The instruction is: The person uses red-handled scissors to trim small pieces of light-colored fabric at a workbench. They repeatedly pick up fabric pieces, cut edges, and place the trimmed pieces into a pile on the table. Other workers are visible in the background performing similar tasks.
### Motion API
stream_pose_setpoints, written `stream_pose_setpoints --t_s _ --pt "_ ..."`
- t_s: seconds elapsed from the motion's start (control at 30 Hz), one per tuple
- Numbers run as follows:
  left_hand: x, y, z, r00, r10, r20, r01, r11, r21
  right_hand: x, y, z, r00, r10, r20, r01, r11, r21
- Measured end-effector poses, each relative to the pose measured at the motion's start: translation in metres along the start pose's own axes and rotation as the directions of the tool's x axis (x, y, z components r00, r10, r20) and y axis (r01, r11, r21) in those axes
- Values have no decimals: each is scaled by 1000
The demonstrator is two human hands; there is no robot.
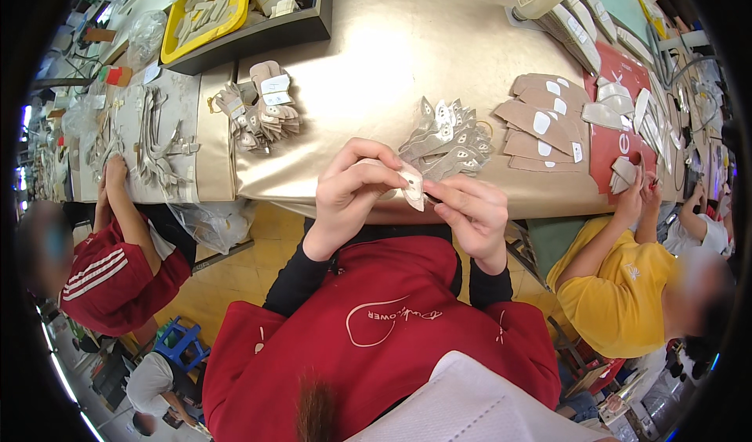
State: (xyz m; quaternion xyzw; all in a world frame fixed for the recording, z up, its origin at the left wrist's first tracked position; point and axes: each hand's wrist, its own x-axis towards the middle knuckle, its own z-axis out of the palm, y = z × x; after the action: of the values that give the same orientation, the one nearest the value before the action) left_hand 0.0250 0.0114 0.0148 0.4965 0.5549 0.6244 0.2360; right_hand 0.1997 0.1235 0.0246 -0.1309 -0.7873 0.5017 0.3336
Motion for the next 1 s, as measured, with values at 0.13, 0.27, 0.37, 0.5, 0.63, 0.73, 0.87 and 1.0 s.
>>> stream_pose_setpoints --t_s 0.13,0.27,0.37,0.5,0.63,0.73,0.87,1.0 --pt "0 2 0 1000 -14 -9 14 1000 9 0 1 -2 999 -26 -20 26 999 -35" --pt "0 4 2 999 -32 -18 32 999 14 0 2 -1 998 -52 -17 52 997 -49" --pt "0 4 3 1000 -22 -16 23 1000 18 -1 2 0 999 -43 -19 42 998 -51" --pt "0 3 1 1000 -27 16 27 1000 -12 -2 1 -2 1000 -7 9 8 999 -52" --pt "-2 4 3 963 -269 -8 267 958 -102 -6 3 -3 990 140 29 -141 990 24" --pt "-2 5 3 903 -430 -12 423 894 -150 -10 7 1 955 294 -38 -281 938 205" --pt "-2 6 4 829 -559 3 537 794 -285 -15 7 -1 909 414 -47 -367 850 378" --pt "-1 7 4 789 -612 49 582 721 -376 -12 7 3 862 503 -58 -439 800 410"
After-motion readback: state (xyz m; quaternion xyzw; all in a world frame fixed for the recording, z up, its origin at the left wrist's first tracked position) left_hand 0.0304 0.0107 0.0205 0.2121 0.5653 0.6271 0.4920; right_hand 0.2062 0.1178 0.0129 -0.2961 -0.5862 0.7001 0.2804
